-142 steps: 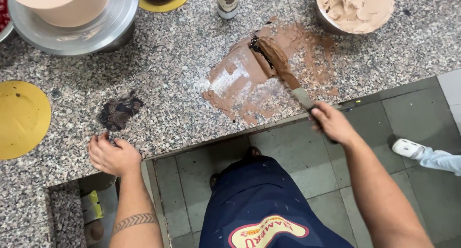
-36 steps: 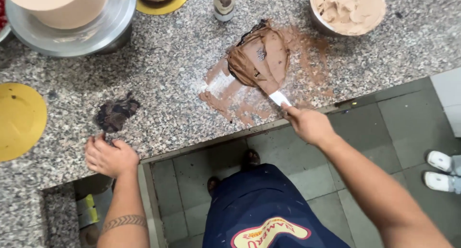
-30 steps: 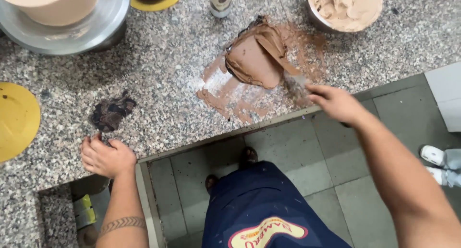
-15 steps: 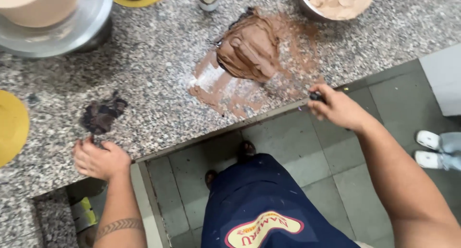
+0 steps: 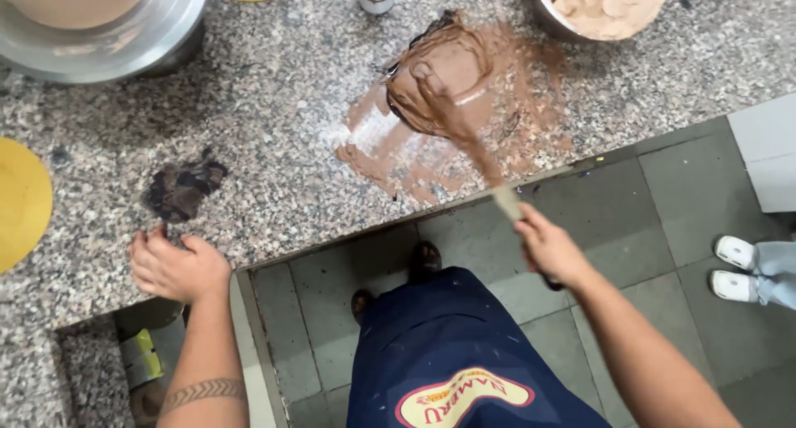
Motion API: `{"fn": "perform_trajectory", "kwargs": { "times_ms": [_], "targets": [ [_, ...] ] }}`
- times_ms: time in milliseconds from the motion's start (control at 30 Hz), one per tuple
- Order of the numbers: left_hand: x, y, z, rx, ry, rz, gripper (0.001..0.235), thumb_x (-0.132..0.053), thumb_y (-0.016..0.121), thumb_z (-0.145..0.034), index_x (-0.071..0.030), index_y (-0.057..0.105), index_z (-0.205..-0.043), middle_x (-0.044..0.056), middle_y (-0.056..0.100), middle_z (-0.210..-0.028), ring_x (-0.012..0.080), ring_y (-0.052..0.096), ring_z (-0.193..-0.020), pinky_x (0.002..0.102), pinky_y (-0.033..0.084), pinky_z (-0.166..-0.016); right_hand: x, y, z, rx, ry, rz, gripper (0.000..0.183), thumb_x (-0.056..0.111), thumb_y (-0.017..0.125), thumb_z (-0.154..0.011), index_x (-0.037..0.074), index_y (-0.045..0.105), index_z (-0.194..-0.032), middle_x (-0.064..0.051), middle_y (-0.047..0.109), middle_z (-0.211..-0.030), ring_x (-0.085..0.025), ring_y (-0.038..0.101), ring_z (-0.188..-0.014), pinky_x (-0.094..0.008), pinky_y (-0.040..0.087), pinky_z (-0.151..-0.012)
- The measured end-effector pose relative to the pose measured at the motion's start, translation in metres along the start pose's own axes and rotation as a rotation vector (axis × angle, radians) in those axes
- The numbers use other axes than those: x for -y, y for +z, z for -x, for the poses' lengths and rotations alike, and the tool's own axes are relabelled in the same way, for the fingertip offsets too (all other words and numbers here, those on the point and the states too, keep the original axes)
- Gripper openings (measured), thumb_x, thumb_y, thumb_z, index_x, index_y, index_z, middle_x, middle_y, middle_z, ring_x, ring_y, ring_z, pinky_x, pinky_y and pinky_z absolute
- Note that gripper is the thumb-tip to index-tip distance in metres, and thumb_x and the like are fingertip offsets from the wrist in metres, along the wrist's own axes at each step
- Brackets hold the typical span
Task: Spreading and mixing chocolate frosting with syrup on a granite kitchen counter using a spatula.
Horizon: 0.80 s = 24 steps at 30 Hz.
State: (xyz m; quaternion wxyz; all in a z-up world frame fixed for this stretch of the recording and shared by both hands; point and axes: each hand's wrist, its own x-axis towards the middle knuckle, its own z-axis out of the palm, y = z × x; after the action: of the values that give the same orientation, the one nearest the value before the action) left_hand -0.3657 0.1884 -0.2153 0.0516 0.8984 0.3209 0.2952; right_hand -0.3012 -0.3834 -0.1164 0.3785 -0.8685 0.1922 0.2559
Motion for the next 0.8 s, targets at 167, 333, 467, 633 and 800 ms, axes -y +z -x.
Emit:
{"fn": "perform_trajectory", "kwargs": {
  "times_ms": [167,333,467,633,800],
  "targets": [
    [-0.008,-0.007,-0.005,0.021,-0.046,0.004,0.037,-0.016,0.063,-0.093,-0.006,0.062,-0.129,0.019,0.053,-0.151,0.0398,0.039,-0.146,0.059,0.020,-0.119,0.073,0.002,-0.009,0.337,-0.132,-0.234,0.052,0.030,0.052,-0.104,0.024,0.048,-0.155,-0.003,0.057,-0.067,-0.014,0.053,-0.053,-0.032,0.048,-0.050],
    [-0.011,-0.010,-0.008,0.025,-0.031,0.015,0.037,-0.019,0.064,-0.097,-0.005,0.061,-0.131,0.018,0.053,-0.151,0.0378,0.040,-0.147,0.058,0.021,-0.121,0.080,-0.024,-0.019,0.078,-0.515,0.071,0.058,0.025,0.060,-0.098,0.023,0.046,-0.155,0.012,0.054,-0.131,-0.014,0.062,-0.084,-0.033,0.056,-0.073],
    [-0.008,-0.011,-0.003,0.056,-0.062,0.013,0.039,-0.019,0.064,-0.095,-0.005,0.062,-0.131,0.018,0.053,-0.151,0.0374,0.039,-0.146,0.058,0.021,-0.120,0.045,-0.018,-0.041,-0.293,-0.678,0.776,0.055,0.026,0.064,-0.099,0.032,0.052,-0.153,-0.012,0.073,-0.109,-0.027,0.070,-0.090,-0.038,0.054,-0.076],
    [-0.010,-0.008,-0.008,0.045,-0.051,0.023,0.038,-0.019,0.065,-0.095,-0.005,0.063,-0.130,0.019,0.054,-0.151,0.0380,0.040,-0.146,0.057,0.021,-0.120,0.048,-0.066,-0.033,0.067,-0.367,0.164,0.057,0.022,0.063,-0.099,0.027,0.052,-0.154,-0.011,0.073,-0.091,-0.016,0.065,-0.072,-0.032,0.058,-0.071],
    [-0.009,-0.010,-0.005,0.028,-0.031,0.010,0.035,-0.015,0.064,-0.092,-0.004,0.063,-0.125,0.019,0.055,-0.150,0.0390,0.041,-0.146,0.058,0.023,-0.120,0.027,-0.076,-0.085,0.031,-0.214,-0.229,0.053,0.024,0.049,-0.109,0.016,0.043,-0.161,-0.009,0.063,-0.076,-0.017,0.055,-0.057,-0.032,0.048,-0.054]
  ]
}}
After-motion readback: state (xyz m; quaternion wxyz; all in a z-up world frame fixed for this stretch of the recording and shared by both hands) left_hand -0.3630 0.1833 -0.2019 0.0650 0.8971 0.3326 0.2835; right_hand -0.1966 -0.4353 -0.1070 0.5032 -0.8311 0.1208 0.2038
